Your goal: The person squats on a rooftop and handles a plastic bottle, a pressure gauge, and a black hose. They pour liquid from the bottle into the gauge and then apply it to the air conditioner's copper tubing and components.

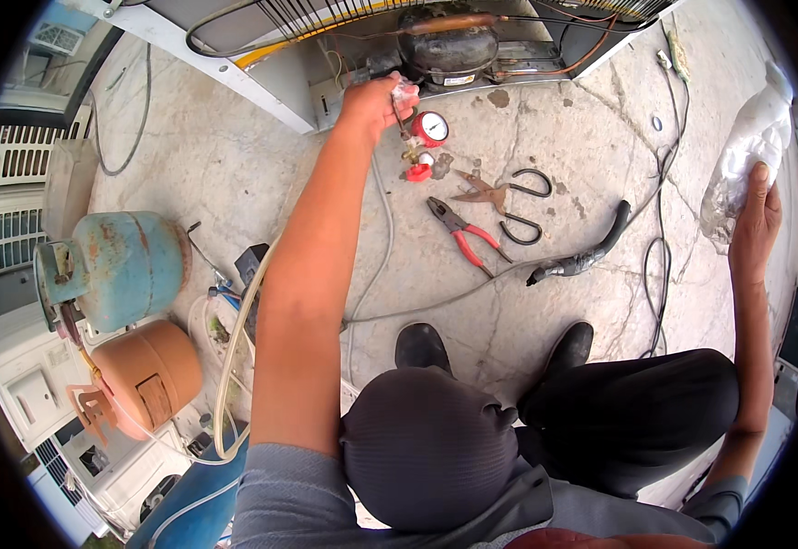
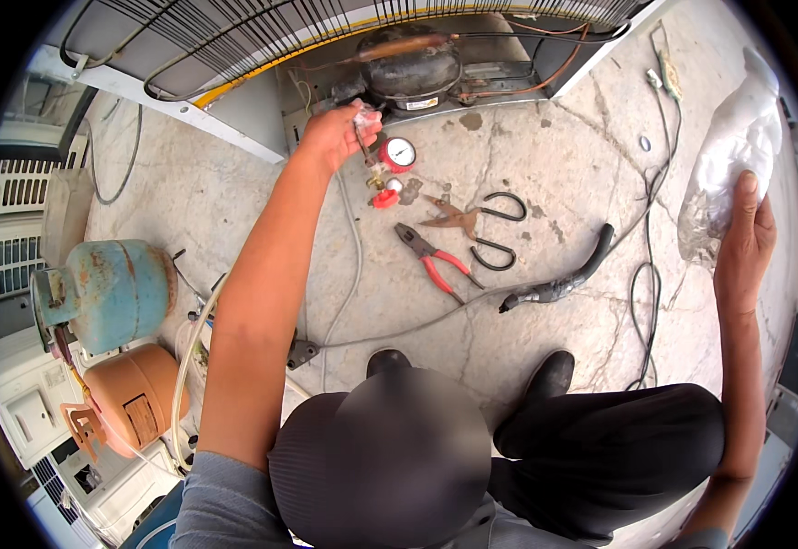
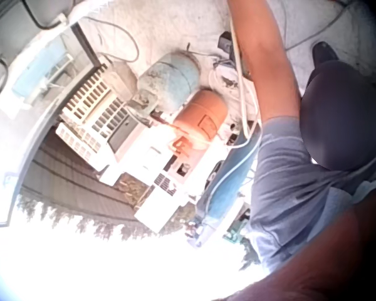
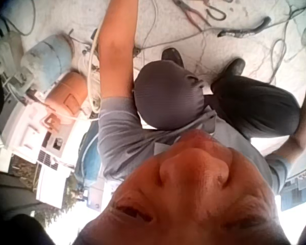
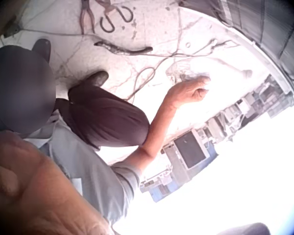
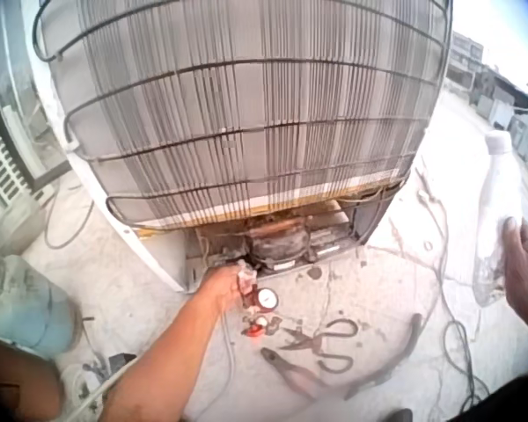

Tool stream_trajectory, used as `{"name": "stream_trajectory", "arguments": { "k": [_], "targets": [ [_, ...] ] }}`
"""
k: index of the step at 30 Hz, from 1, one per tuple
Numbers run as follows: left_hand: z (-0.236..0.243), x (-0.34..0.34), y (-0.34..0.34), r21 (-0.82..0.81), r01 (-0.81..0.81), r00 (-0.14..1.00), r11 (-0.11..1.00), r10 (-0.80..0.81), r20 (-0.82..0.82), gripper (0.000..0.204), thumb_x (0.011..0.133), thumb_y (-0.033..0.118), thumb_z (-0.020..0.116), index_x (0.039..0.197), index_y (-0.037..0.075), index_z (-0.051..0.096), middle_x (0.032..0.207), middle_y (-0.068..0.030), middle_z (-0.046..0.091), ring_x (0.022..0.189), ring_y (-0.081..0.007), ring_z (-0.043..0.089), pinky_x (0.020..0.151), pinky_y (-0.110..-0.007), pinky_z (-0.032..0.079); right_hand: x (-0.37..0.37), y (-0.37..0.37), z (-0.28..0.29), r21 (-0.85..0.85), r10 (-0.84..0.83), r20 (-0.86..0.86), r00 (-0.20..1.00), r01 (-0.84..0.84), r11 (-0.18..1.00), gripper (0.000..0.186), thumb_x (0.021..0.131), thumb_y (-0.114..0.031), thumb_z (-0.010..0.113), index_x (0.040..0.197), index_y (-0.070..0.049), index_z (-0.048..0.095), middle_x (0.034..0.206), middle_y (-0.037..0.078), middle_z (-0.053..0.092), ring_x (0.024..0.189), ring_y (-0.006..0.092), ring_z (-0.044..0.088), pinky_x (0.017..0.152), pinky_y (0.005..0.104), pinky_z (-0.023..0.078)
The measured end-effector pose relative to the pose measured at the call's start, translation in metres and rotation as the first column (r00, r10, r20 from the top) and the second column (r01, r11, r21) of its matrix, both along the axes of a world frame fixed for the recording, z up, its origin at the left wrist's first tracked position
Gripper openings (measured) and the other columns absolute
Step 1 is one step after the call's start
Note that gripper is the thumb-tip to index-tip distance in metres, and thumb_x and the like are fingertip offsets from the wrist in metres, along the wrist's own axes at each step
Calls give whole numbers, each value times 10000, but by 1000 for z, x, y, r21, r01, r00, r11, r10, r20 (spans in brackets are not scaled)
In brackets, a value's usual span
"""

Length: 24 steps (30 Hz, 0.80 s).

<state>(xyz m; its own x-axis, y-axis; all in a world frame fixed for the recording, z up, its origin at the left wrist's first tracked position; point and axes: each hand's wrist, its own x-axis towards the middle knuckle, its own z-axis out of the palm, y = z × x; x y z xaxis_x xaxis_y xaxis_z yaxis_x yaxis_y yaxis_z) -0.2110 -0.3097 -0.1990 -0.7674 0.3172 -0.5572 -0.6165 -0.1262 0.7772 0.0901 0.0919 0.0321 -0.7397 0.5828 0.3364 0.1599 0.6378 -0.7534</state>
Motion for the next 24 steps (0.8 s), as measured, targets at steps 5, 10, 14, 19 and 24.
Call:
{"name": "stream_trajectory", "arguments": {
  "k": [5,10,14,19,24],
  "targets": [
    [-14,2,-14,176,-55,995,983,38,96,282,1032,226,569,1179,-13,589,1100,-163,706,1001,-278,690,922,-442,564,-13,-11,25,59,-81,-140,987,90,994,516,1057,-454,526,1273,2,634,1059,19,659,927,73,581,821,236,468],
    [-25,16,-13,270,-147,983,952,110,147,254,1032,231,578,1136,2,614,1035,-131,705,907,-262,689,884,-430,571,-5,0,23,66,-131,-78,988,137,988,494,1069,-442,503,1232,1,648,998,5,649,871,59,569,778,233,464],
    [-29,18,-15,288,-177,979,941,139,148,232,1034,224,572,1127,16,616,1030,-126,699,907,-262,688,872,-432,572,-8,-7,25,52,-148,-73,986,152,987,485,1073,-433,498,1229,1,647,988,5,647,852,56,569,762,231,464],
    [-25,20,-14,262,-199,973,944,159,165,233,1036,213,569,1137,6,608,1035,-135,698,896,-267,689,871,-435,572,-7,-4,24,55,-115,-51,992,118,992,513,1067,-447,504,1271,5,631,1028,27,666,890,74,602,805,244,485],
    [-21,18,-13,241,-199,974,950,166,153,248,1039,211,564,1152,-6,604,1084,-160,700,958,-291,702,898,-436,570,-2,7,20,69,-108,-17,994,109,992,536,1064,-446,511,1324,13,607,1093,51,677,943,84,614,855,245,487]
  ]
}}
